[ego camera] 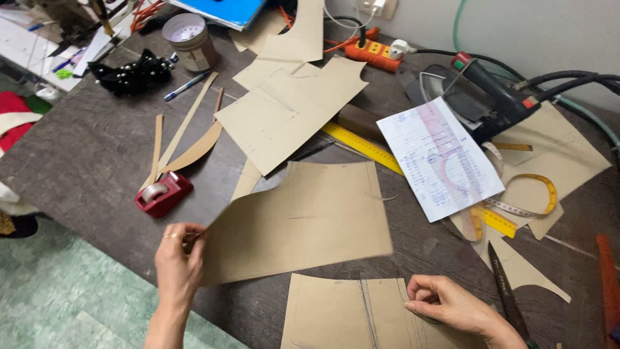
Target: The person uses shears to cut along the curved lines of a brown paper pattern piece on a work table. After cutting, they align and tape the pattern pieces together to form a larger garment section.
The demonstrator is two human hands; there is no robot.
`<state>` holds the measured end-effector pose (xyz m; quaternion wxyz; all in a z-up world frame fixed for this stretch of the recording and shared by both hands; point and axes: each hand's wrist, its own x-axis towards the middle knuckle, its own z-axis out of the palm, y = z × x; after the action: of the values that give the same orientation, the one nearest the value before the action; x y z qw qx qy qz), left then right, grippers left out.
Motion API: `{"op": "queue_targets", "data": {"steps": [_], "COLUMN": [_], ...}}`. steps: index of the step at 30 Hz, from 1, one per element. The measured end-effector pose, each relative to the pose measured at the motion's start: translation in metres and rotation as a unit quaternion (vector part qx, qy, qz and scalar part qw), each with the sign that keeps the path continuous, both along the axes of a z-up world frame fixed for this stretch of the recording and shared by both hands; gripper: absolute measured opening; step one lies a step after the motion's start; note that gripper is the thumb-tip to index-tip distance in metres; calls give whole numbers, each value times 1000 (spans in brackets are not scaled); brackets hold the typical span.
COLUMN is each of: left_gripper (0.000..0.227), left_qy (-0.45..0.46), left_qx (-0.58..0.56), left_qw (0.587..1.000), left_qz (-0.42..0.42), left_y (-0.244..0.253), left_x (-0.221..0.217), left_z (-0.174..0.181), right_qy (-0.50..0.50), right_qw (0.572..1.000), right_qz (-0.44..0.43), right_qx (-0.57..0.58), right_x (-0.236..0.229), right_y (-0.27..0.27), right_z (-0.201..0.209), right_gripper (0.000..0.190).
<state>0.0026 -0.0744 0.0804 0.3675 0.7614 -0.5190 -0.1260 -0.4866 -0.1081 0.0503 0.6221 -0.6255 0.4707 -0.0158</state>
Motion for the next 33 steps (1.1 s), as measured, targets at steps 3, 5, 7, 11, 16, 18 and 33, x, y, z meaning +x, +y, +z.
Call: {"op": "queue_targets", "data": {"steps": [3, 5, 7, 11, 16, 18, 33], "left_gripper": [13, 13, 16, 20, 23, 20, 60], "left_qy": [-34, -4, 27, 145, 248, 279, -230], "left_qx": [-182, -230, -277, -248, -218, -64, -7], "left_qw": [974, 968, 958, 946, 918, 927, 971], "left_qz": [-134, -103, -69, 151, 220, 242, 70], "left_y": [14, 28, 44, 69, 110, 142, 151], "left_x": [-22, -19, -13, 28, 67, 87, 21], "left_z": [53, 52, 50, 19, -42, -79, -105], "right_qy": [-9, -19, -31, -48, -58, -126, 35], "right_qw": [999, 999, 998, 996, 967, 901, 982], "right_qz": [-32, -40, -46, -71, -245, -402, -151], "right_qx": [21, 16, 11, 8, 40, 107, 112], "right_x": [-5, -13, -22, -58, -100, -119, 106], "right_y": [-2, -2, 0, 2, 5, 3, -39], "right_z": [15, 18, 20, 18, 51, 64, 134], "right_gripper": [22, 24, 26, 25, 18, 30, 15]}}
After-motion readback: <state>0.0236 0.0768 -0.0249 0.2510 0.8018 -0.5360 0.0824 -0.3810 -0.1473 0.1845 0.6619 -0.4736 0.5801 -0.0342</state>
